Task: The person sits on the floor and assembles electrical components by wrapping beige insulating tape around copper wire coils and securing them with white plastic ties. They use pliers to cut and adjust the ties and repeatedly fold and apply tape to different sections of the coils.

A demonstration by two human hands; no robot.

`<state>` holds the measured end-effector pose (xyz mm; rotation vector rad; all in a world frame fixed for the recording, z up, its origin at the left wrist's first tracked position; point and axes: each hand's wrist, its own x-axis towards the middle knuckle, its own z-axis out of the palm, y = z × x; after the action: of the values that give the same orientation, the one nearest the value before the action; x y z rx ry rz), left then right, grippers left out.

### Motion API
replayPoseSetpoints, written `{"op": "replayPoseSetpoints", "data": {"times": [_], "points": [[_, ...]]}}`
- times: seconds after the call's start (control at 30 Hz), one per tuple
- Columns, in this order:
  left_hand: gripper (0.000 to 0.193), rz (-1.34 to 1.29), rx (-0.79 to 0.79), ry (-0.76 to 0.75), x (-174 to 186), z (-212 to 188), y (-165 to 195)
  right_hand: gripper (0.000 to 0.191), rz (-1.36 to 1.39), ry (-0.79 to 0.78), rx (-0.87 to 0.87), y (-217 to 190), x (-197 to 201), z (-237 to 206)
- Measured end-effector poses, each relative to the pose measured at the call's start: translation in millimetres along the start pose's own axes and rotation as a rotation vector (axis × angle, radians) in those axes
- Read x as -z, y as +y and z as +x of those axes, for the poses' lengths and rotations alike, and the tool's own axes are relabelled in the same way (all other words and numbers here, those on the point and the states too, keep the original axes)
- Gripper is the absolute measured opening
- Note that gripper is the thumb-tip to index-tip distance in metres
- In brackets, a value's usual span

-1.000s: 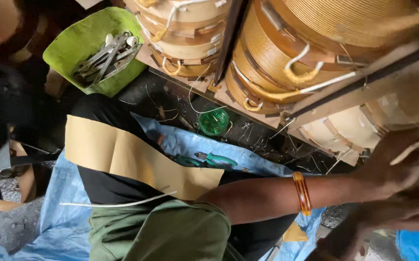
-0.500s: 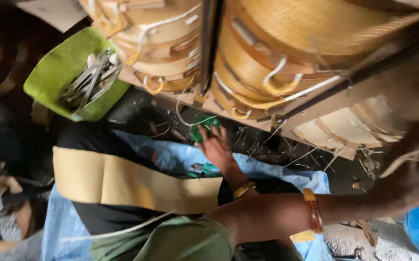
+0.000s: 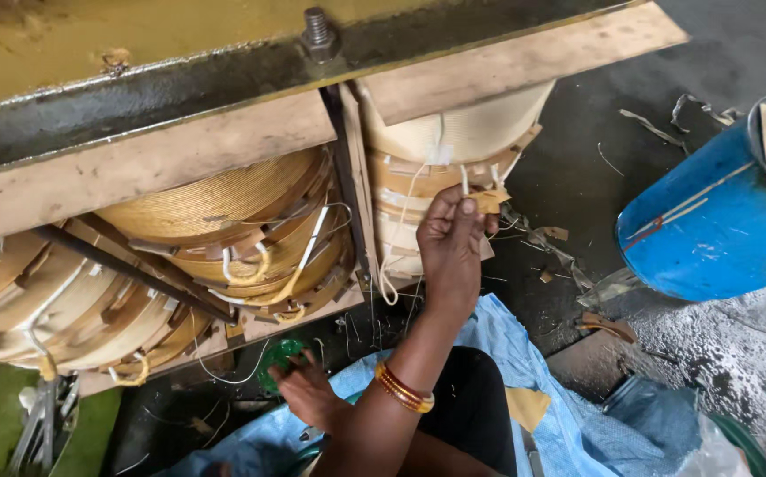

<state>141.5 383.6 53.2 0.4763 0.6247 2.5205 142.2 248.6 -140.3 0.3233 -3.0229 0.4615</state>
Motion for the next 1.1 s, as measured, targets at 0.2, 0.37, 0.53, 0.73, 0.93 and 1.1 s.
{"op": "replayPoseSetpoints", "data": {"times": [0.2,0.37,0.53,0.73,0.93,1.1], "points": [[0.014,-0.041,0.073,0.069,-13,-13,-6,0.051,0.178,-0.034,-0.262,8,24,-39],[0.015,0.004,0.029,0.106,-15,-19,-6,0.048,0.381,-0.054,-0.681,13,46,-101],[0.016,0.004,-0.021,0.076,-11,-17,-3,0.045,0.425,-0.040,-0.756,21,164,-185],[0.017,0.059,-0.019,0.080,-13,-25,6,0.049,0.263,0.509,-0.511,12,313,-197],[0.018,0.102,-0.029,0.073,-16,-32,11,0.048,0.354,1.030,-0.346,24,324,-97],[0.014,0.101,-0.036,0.052,-14,-31,12,0.030,0.470,1.109,-0.410,34,313,-81]]}}
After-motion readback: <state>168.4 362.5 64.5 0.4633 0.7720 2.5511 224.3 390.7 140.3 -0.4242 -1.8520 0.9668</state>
